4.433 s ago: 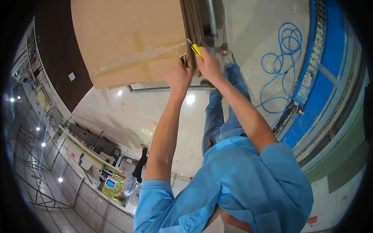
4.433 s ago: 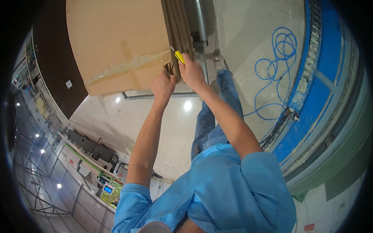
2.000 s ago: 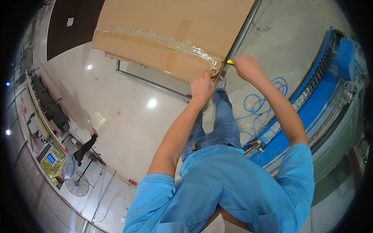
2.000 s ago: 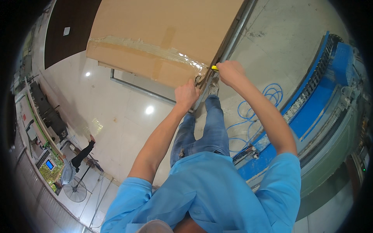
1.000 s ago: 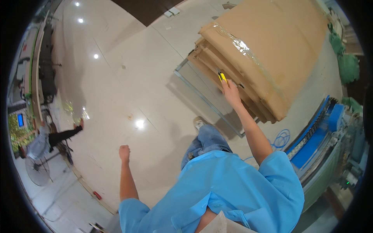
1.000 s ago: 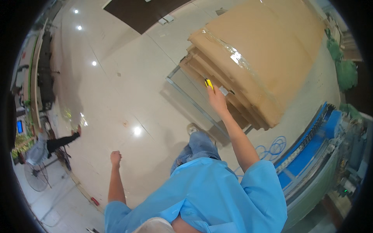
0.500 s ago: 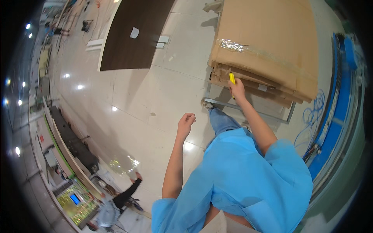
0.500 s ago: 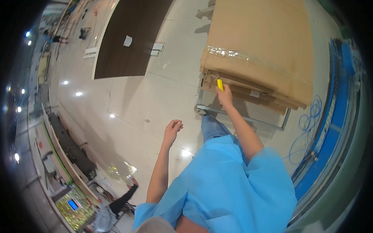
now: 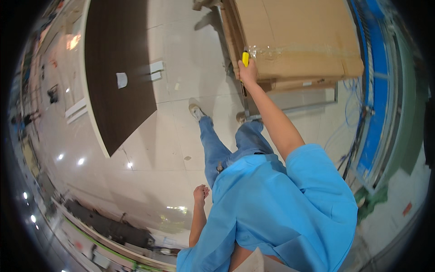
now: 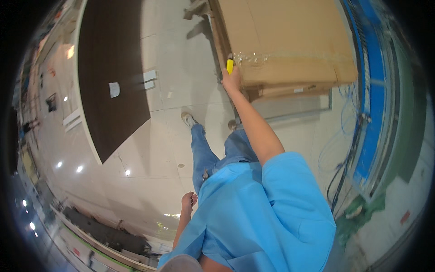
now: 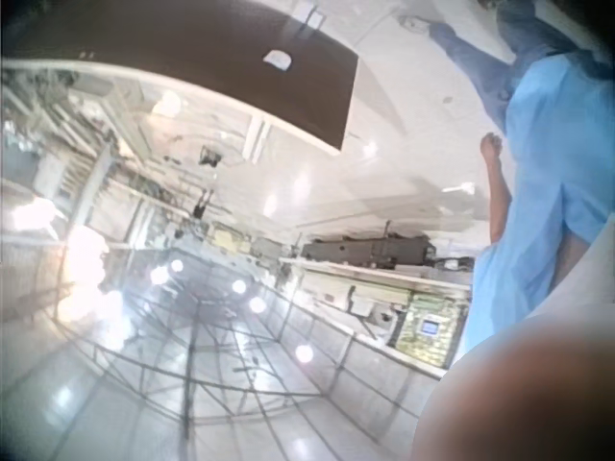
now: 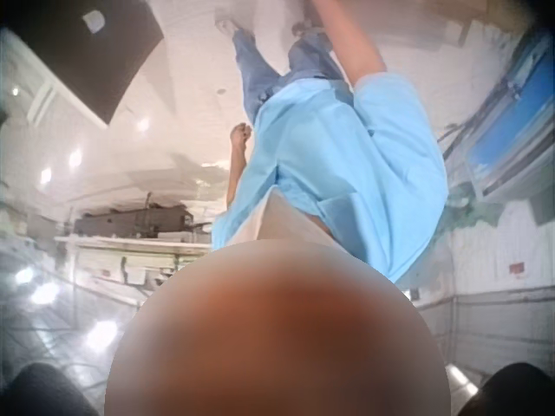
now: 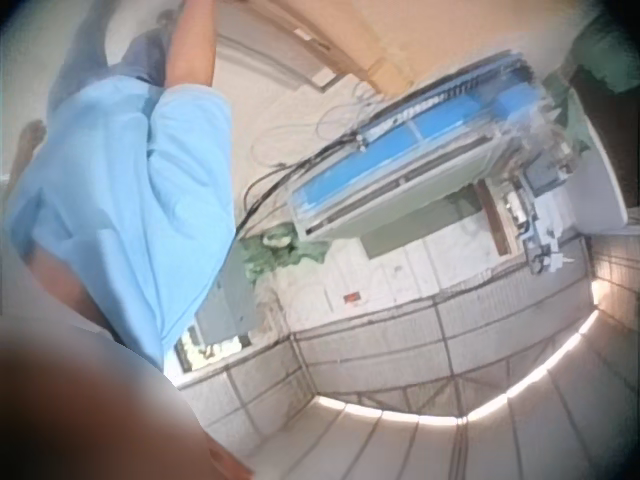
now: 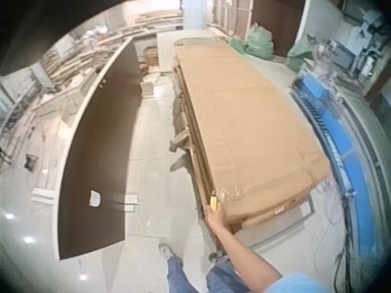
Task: The person walks to a workstation, picks up a utility knife, and proceeds to cut open a large cardboard-wrapped package on a table. They remove the cardboard and plastic wrap to reveal a wooden furniture panel, then place the knife back on the desk.
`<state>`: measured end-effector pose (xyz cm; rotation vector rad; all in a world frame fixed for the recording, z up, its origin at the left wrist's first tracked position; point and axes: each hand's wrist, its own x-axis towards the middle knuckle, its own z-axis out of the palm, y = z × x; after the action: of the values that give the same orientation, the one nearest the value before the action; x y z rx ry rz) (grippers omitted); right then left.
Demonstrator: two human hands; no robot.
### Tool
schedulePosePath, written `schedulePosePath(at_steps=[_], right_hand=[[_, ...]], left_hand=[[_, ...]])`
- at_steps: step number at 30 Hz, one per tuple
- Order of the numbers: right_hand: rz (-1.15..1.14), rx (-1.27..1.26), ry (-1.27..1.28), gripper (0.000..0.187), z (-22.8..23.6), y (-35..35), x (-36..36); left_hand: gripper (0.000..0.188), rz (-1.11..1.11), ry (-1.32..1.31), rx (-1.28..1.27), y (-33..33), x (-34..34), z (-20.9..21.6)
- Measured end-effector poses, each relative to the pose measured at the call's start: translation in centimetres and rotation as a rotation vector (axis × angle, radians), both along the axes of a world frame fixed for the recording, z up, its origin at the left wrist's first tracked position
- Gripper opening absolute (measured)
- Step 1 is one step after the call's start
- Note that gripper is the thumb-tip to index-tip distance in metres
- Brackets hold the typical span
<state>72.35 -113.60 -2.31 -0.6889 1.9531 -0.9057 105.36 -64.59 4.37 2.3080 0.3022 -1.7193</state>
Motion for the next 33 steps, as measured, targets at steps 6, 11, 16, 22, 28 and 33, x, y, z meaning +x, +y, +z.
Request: schedulePosePath(at_steps=[6,11,16,22,28,33], right_hand=[[-0.281,0.052,0.017,0.028,-3.6,0.6,2.9],[-0.244,-0.107,0.323,0.028,-5.8,0.4,3.5],[-0.358,-0.063,0.263,0.032,-5.9,-0.3,3.4],[-0.172,-0.004,0.505,0.036,-3.8,0.3,3.6],[-0.328,0.007,0.415,0.037,-3.6,-0.5,4.5],[-0.368,-0.016,0.540,0.039,-4.6,0.2,5.0]], left_hand=[[0.025,-0.409,0.070,-0.159,-13.0,13.2,-2.3],[0.025,-0.499,0.041,-0.545,-29.1,17.5,0.2],[0.025,-0.617,0.184,-0.541,-34.1,14.9,0.7],[0.023,-0.618,0.372,-0.290,-30.0,16.5,-2.5],[0.025,-0.859,0.231,-0.245,-27.8,22.7,-3.5],[0.025,-0.900,0.194,-0.234,-28.4,24.7,-3.8]])
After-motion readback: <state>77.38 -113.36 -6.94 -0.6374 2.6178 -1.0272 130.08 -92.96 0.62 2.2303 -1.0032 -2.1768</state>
